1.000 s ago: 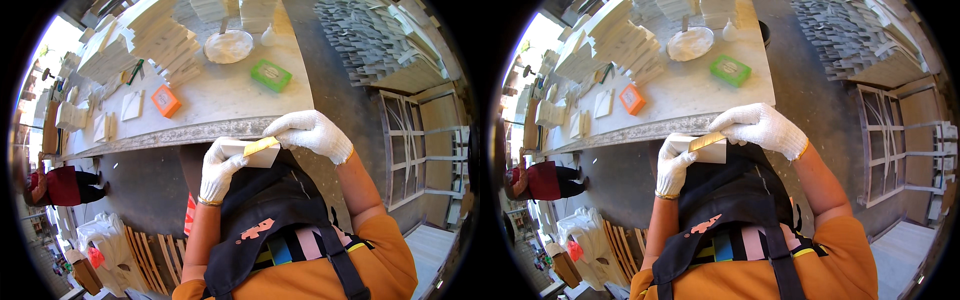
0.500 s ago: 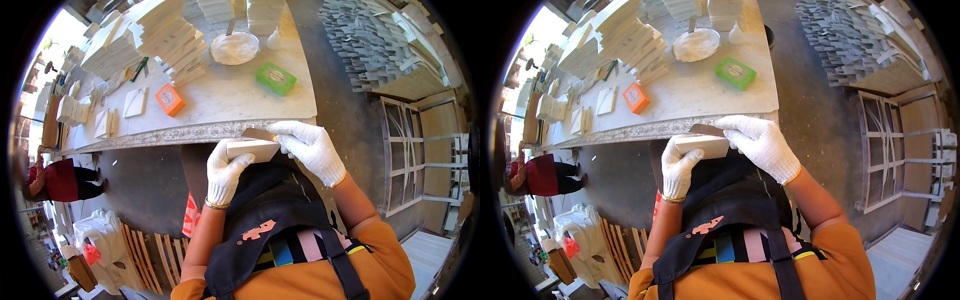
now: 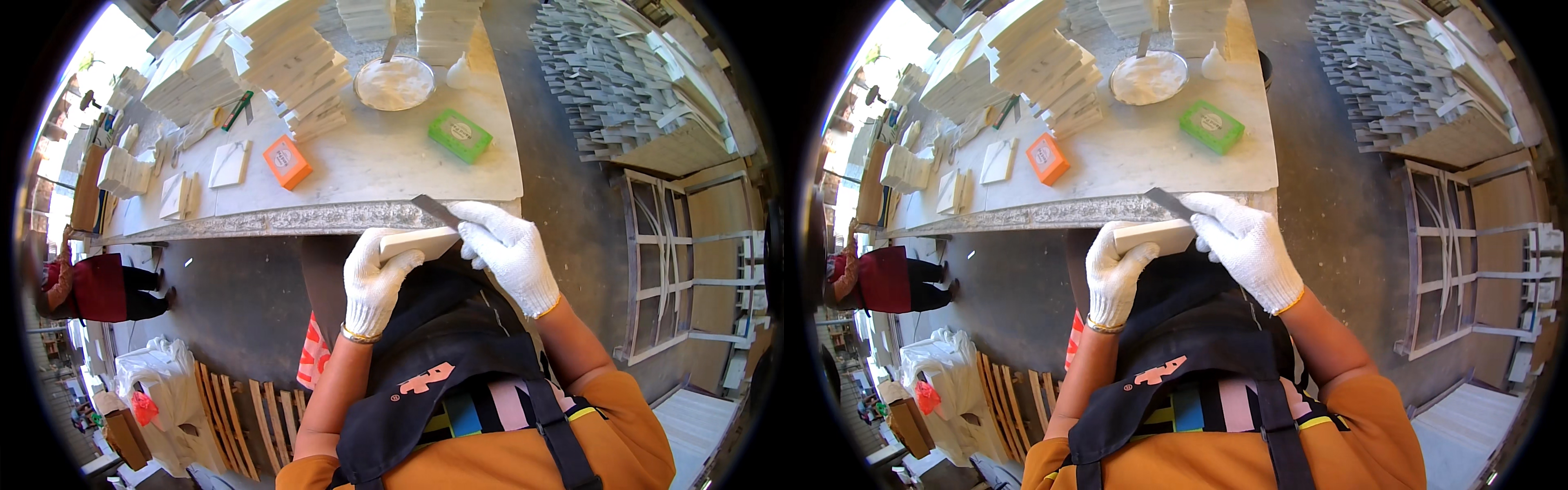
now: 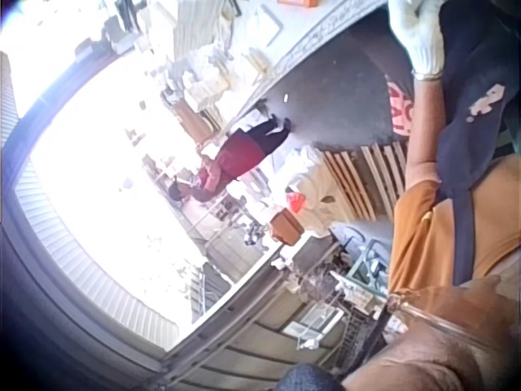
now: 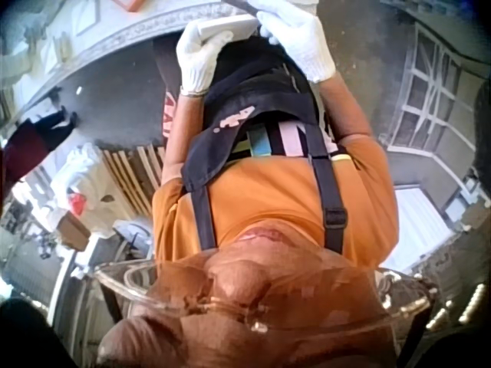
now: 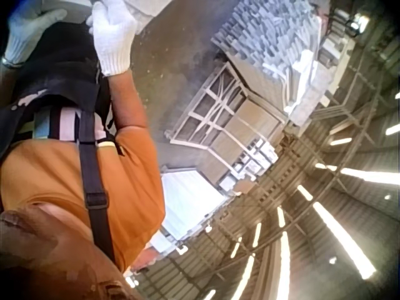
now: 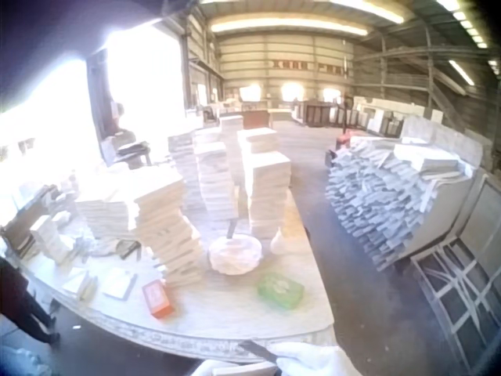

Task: The person repeatedly picks up small white rectangular blocks, applies a white paste to edges with a metal spatula, and smooths the surfaces using green and orange sanding blocks. The person stacks the finished blocks on the table.

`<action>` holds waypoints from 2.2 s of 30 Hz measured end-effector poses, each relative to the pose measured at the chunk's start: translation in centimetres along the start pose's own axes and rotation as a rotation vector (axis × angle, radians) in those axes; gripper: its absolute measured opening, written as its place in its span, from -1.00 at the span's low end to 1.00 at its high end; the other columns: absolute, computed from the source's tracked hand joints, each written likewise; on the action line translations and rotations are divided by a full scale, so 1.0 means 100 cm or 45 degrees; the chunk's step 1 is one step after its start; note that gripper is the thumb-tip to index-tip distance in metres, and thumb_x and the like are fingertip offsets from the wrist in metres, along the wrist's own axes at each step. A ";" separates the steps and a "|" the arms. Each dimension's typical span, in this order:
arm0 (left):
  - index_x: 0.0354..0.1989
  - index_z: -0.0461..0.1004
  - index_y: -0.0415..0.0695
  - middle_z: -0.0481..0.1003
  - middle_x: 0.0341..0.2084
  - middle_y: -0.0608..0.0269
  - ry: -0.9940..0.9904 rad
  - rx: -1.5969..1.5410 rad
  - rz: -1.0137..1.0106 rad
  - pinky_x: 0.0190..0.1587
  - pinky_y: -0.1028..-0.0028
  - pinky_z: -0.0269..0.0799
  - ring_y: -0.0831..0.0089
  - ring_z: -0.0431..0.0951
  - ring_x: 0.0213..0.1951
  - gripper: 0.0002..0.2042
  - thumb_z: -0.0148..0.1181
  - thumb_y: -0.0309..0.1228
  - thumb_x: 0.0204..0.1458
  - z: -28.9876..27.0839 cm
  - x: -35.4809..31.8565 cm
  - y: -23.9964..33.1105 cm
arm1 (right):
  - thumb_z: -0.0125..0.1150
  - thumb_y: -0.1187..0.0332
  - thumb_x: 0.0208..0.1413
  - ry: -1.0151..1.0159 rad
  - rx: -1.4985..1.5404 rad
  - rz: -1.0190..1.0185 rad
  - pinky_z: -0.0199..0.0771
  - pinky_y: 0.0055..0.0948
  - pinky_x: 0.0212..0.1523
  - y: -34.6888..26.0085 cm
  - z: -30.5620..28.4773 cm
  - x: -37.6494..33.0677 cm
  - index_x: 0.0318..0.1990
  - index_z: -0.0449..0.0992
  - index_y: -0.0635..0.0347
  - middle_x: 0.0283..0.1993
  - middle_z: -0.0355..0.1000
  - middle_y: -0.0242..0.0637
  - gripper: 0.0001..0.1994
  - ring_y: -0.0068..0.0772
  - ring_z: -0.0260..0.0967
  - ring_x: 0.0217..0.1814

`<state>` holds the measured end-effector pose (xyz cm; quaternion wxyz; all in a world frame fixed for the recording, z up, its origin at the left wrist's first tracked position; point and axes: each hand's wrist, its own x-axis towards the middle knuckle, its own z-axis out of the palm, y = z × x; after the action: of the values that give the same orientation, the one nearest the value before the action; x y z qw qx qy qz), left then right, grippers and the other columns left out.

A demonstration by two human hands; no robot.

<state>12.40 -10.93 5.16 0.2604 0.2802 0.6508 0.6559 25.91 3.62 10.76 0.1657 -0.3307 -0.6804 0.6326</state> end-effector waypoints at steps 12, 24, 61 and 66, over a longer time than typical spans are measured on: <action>-0.25 0.55 -0.26 0.52 -0.39 0.25 0.008 0.098 0.068 -0.21 0.52 0.44 0.52 0.50 -0.33 -0.79 0.41 -0.60 -0.08 -0.001 0.001 0.001 | 0.14 0.46 0.26 0.073 -0.033 0.069 0.43 -0.65 -0.43 -0.007 -0.002 -0.003 0.10 0.55 0.31 -0.38 0.52 -0.36 -0.71 -0.68 0.40 -0.45; -0.05 0.50 -0.28 0.57 -0.22 0.27 -0.073 -0.192 -0.168 -0.06 0.51 0.44 0.56 0.52 -0.16 -0.74 0.29 -0.50 0.09 -0.001 0.002 -0.003 | 0.18 0.48 0.25 0.000 0.236 0.062 0.46 -0.67 -0.40 -0.015 0.012 -0.004 0.20 0.48 0.25 -0.37 0.54 -0.35 -0.63 -0.70 0.44 -0.39; 0.42 0.05 -0.32 0.27 0.31 0.03 -0.308 -1.285 -0.488 0.31 0.27 0.23 0.22 0.31 0.30 -0.14 -0.12 0.24 0.24 -0.011 -0.003 -0.017 | 0.25 0.43 0.19 -0.136 0.330 0.139 0.43 -0.57 -0.22 0.039 -0.001 0.001 -0.13 0.59 0.31 -0.24 0.52 -0.39 -0.83 -0.61 0.41 -0.27; 0.43 0.07 -0.19 0.32 0.26 0.11 -0.285 -1.318 -0.412 0.28 0.21 0.28 0.27 0.35 0.26 -0.23 0.30 -0.17 0.12 0.000 -0.013 -0.023 | 0.25 0.43 0.20 -0.073 0.569 0.179 0.45 -0.54 -0.22 0.053 0.013 0.004 -0.13 0.58 0.30 -0.23 0.54 -0.36 -0.85 -0.58 0.44 -0.25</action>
<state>13.30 -11.84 2.82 0.5293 0.0801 0.2463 0.8079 26.11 2.81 5.33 0.1710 -0.3143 -0.5031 0.7867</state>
